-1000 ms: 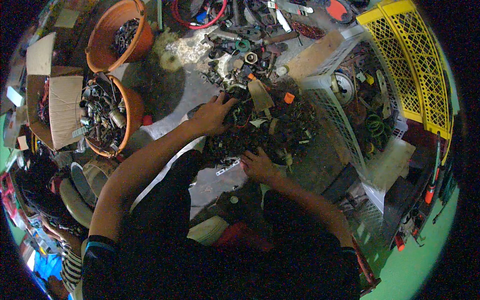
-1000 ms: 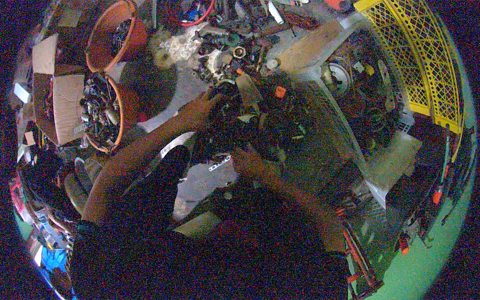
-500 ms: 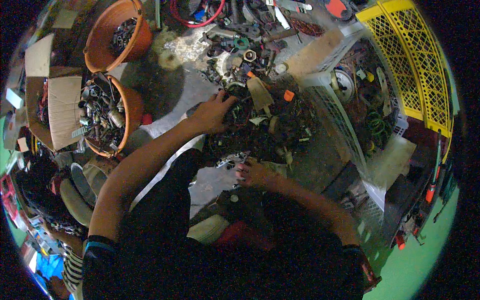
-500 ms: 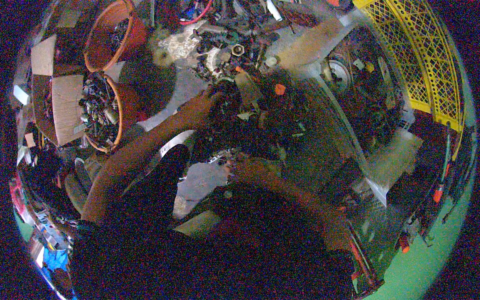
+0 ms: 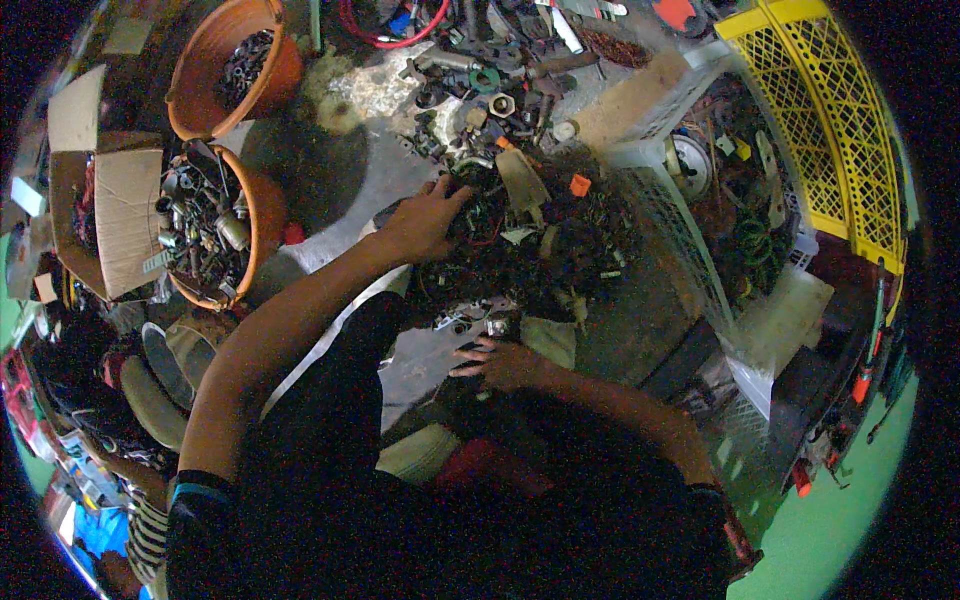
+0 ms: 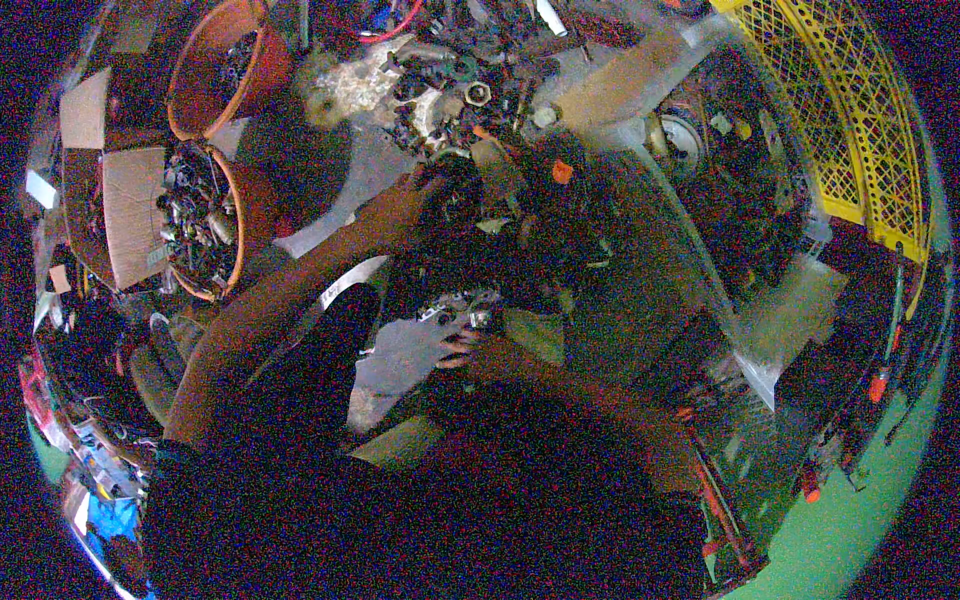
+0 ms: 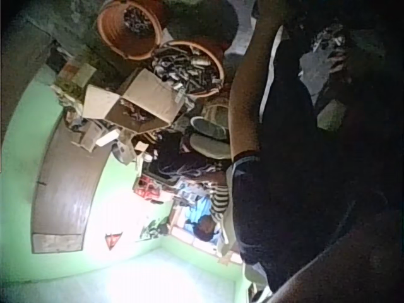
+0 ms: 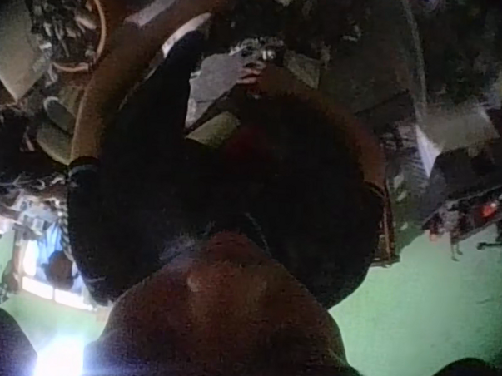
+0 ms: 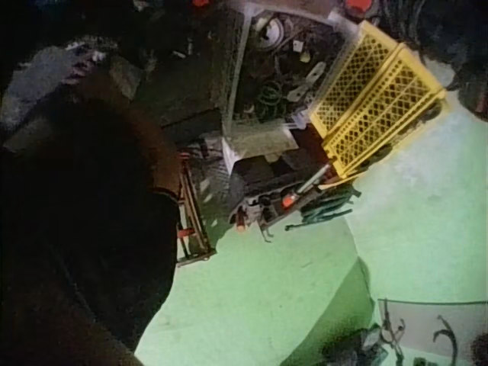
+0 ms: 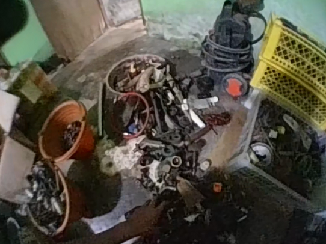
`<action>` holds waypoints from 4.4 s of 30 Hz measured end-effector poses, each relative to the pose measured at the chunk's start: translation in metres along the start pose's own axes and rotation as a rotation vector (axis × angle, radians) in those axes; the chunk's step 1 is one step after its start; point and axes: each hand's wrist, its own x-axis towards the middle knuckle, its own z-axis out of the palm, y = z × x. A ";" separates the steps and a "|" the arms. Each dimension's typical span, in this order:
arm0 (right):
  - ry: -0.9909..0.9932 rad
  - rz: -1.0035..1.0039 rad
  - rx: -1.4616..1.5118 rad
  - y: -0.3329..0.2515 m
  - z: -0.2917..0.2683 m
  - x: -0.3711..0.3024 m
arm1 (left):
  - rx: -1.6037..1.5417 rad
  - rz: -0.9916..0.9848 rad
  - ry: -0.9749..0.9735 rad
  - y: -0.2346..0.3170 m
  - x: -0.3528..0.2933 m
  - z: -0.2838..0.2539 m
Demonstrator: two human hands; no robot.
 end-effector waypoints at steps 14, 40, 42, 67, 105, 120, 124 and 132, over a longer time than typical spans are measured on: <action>-0.061 -0.015 -0.030 0.014 0.037 0.003 | -0.016 -0.021 -0.024 0.003 0.002 -0.003; 0.057 0.097 -0.048 0.030 0.094 0.002 | -0.033 -0.003 -0.030 0.009 -0.003 -0.013; 0.116 0.064 -0.089 0.032 0.093 -0.001 | -0.026 0.007 -0.017 0.007 -0.002 -0.011; 0.088 0.248 -0.106 0.009 0.064 -0.016 | -0.012 0.003 -0.062 0.003 0.001 -0.008; 1.128 1.010 0.137 0.055 -0.114 -0.066 | -0.806 -0.022 0.213 0.006 0.010 -0.023; 1.199 0.905 0.287 0.054 -0.107 -0.040 | -0.537 -0.110 0.331 0.007 -0.007 -0.036; 1.290 0.925 0.731 0.041 -0.130 -0.042 | -0.480 0.094 0.419 0.020 -0.014 -0.036; 1.397 0.899 0.944 0.044 -0.143 -0.045 | -0.302 0.447 0.445 0.037 -0.014 -0.023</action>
